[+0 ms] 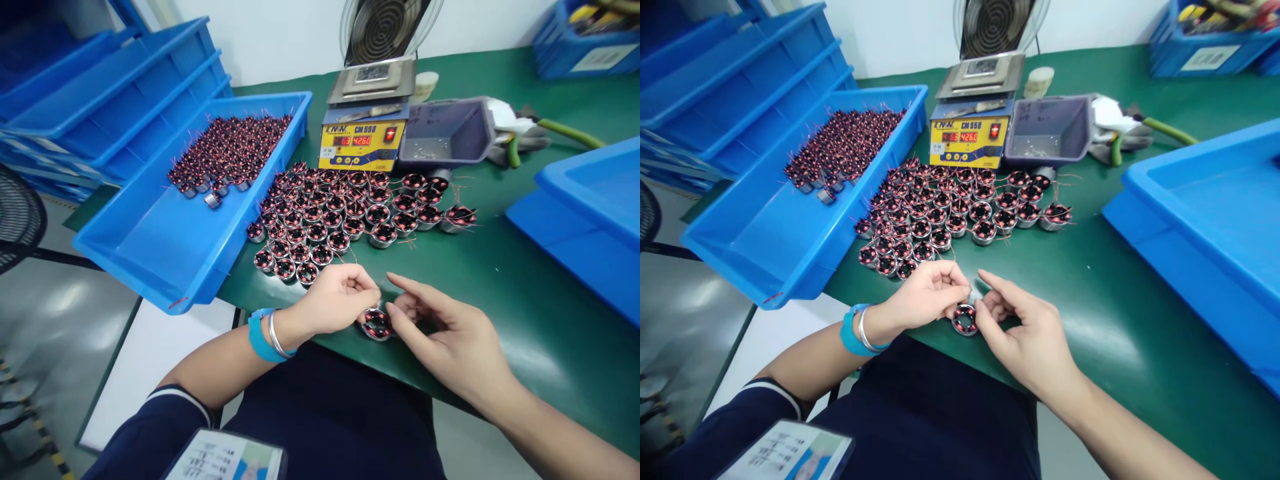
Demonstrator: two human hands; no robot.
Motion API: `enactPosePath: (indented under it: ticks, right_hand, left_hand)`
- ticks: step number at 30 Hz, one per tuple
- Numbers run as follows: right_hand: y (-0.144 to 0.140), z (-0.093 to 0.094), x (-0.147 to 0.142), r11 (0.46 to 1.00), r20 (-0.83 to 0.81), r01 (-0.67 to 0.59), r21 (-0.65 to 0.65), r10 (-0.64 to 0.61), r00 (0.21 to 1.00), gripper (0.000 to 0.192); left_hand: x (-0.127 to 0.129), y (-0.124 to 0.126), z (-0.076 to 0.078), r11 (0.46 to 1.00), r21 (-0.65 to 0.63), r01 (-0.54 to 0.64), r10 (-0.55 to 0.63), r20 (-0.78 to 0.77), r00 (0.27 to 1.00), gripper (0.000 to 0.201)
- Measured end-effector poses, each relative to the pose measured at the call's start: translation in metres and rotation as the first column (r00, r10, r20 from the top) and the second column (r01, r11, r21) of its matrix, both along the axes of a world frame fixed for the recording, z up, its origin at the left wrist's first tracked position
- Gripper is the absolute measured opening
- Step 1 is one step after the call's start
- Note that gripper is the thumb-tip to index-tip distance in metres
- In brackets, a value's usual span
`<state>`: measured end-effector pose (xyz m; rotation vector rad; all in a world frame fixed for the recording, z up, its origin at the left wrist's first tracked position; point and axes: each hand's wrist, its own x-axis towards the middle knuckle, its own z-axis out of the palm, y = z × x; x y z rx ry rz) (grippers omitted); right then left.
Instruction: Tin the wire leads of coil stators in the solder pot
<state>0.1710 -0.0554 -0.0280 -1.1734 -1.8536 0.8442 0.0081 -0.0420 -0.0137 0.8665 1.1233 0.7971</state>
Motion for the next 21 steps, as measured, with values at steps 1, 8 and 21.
enactPosePath:
  ticks: [1, 8, 21]
  right_hand:
    - [0.0010, 0.0009, -0.0008, 0.999, -0.020, -0.011, -0.051, 0.010, 1.000, 0.027]
    - [0.0014, 0.0057, 0.0011, 0.998, 0.019, -0.054, 0.037, 0.053, 0.998, 0.019]
    - [0.0064, 0.0069, 0.0076, 1.000, 0.072, -0.007, 0.030, 0.004, 0.997, 0.016]
  left_hand:
    - [-0.0004, -0.0001, -0.0005, 1.000, 0.008, 0.014, -0.014, -0.002, 1.000, 0.016]
    - [-0.0010, 0.0001, -0.0009, 0.995, 0.025, 0.092, -0.091, -0.035, 0.995, 0.014]
    - [-0.0032, -0.0030, -0.0084, 0.979, 0.139, 0.152, -0.150, -0.027, 0.988, 0.004]
